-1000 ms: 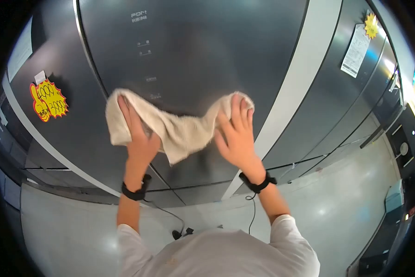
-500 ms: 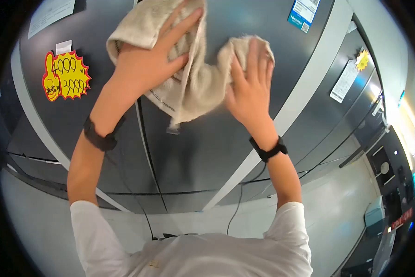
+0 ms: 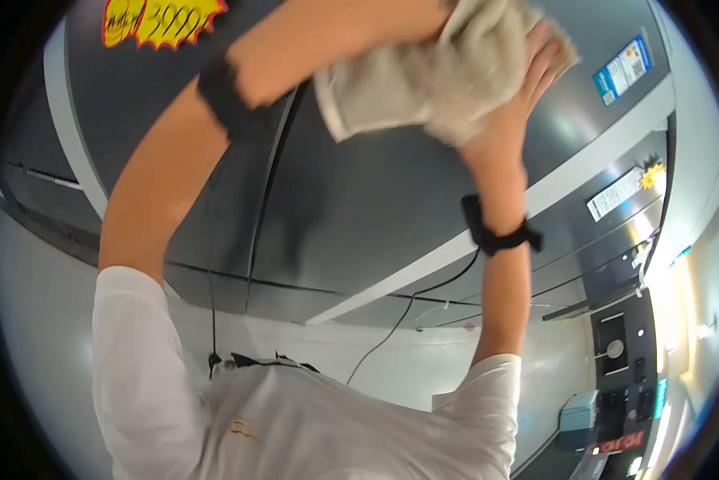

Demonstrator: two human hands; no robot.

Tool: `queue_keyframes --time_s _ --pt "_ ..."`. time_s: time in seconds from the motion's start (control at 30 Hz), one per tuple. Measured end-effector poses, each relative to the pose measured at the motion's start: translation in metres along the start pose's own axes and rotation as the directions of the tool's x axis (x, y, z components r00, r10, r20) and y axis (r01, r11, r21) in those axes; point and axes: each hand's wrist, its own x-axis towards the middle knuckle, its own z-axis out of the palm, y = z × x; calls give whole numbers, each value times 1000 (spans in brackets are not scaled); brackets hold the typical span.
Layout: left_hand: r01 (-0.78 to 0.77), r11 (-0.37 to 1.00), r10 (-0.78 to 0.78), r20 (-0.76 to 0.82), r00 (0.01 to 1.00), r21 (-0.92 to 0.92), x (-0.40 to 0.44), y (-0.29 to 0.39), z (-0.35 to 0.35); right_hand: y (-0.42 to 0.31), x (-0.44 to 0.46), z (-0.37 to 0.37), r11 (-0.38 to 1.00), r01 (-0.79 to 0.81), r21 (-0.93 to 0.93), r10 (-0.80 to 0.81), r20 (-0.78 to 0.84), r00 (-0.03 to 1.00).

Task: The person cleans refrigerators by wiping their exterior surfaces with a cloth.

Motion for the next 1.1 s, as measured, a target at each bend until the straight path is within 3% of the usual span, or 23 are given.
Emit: queue_keyframes --time_s 0.03,0.1,0.13,0.2,0.23,0.27,0.3,0.37,0.4,0.43,0.53,0.6,0.67,0.73,0.8,0.83,0.9,0.97,1.0,1.03,1.1 --pt "25 999 -18 144 989 -47 -32 3 -6 -21 -22 4 999 -44 1 44 65 997" --pt "-119 991 115 -70 991 -58 -98 -14 32 -46 -64 9 996 -85 -20 88 219 972" --pt "-121 992 119 -37 992 -48 -115 -29 26 -56 -70 11 995 -95 -31 100 285 953" --pt "-117 993 118 34 992 -35 -141 -49 17 -63 -61 12 995 -99 32 87 255 963" --pt "-20 986 15 27 1000 164 -140 -56 13 -65 -56 10 993 -110 52 94 249 964" --pt "33 997 -33 2 999 75 -138 -68 9 -67 -45 9 990 -103 95 78 243 967" --pt "302 942 -190 507 841 -149 -103 -82 -23 -68 -27 8 986 -100 133 67 235 970" --pt "497 838 -193 728 658 -228 -90 -95 -39 -74 3 13 974 -56 220 16 180 984" --pt "379 898 -226 509 831 -221 -119 -98 -17 -84 9 18 982 -56 181 22 182 983" --pt "268 948 -222 248 943 -171 -137 -103 -5 -99 18 26 988 -51 145 25 178 984" --pt "632 734 -378 625 684 -248 -163 -111 -23 -156 14 62 993 -57 106 33 211 977" --pt "561 827 -467 502 728 -43 -198 -121 -18 -199 -9 75 979 -108 171 49 320 946" --pt "382 921 -374 103 922 -73 -279 -152 35 -234 -34 85 982 -127 140 57 422 905" --pt "359 931 -347 142 927 -66 -301 -179 27 -256 -28 92 987 -115 113 56 431 900" --pt "270 963 -268 42 962 -24 -287 -201 11 -256 -9 94 992 -91 89 52 364 930" --pt "285 957 -289 -85 954 -55 -279 -212 5 -260 10 94 994 -66 87 33 339 940" --pt "508 861 -507 173 845 40 -249 -236 -17 -265 52 96 992 -51 115 12 321 947" --pt "421 900 -410 -109 906 111 -236 -272 -21 -284 74 102 976 -85 202 20 301 953" --pt "416 902 -395 -165 904 114 -241 -282 -25 -295 79 106 959 -109 263 34 273 961" --pt "421 904 -403 -182 897 74 -257 -285 -26 -307 79 113 938 -130 322 51 242 969" --pt "458 885 -464 -118 878 -78 -297 -290 -22 -331 57 130 973 -66 220 15 224 975"
